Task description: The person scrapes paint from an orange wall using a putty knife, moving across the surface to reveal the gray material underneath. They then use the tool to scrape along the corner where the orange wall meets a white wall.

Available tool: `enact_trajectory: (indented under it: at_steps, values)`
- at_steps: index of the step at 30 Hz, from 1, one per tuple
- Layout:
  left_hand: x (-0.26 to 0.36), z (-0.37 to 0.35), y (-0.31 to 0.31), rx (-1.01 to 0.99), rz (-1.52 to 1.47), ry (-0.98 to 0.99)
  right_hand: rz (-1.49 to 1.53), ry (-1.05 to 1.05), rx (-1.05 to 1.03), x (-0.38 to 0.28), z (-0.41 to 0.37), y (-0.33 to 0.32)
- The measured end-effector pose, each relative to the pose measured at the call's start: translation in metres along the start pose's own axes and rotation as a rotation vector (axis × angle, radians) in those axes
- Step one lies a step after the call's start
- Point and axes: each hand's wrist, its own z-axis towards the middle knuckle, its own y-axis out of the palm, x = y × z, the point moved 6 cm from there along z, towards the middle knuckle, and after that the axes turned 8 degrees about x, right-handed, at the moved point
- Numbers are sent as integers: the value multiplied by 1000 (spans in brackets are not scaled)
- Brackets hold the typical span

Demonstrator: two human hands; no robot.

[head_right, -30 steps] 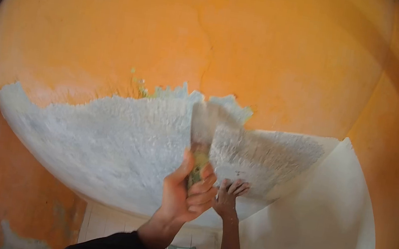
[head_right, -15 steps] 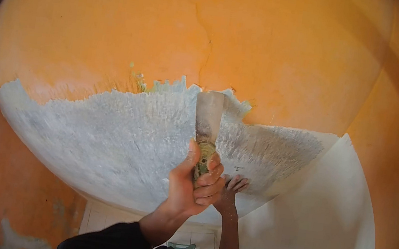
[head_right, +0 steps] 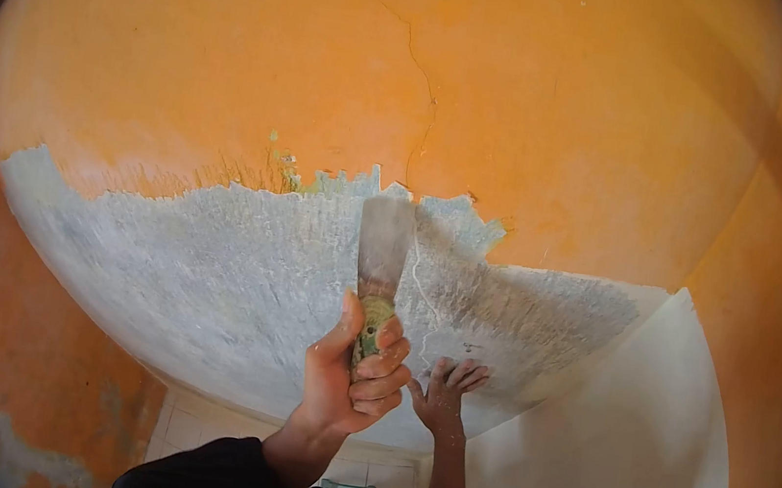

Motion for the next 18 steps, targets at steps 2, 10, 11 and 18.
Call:
enact_trajectory:
  at_steps: [2, 10, 11, 18]
  values:
    - [-2, 6, 3, -16, -3, 12, 13, 18, -28, 7, 1, 1]
    - [-1, 3, 6, 12, 9, -4, 4, 9, -8, 8, 9, 0]
    - [2, 6, 16, -6, 15, -5, 7, 7, -3, 10, 9, 1]
    - [2, 4, 14, -27, 30, -22, 30, 18, 1, 11, 8, 4]
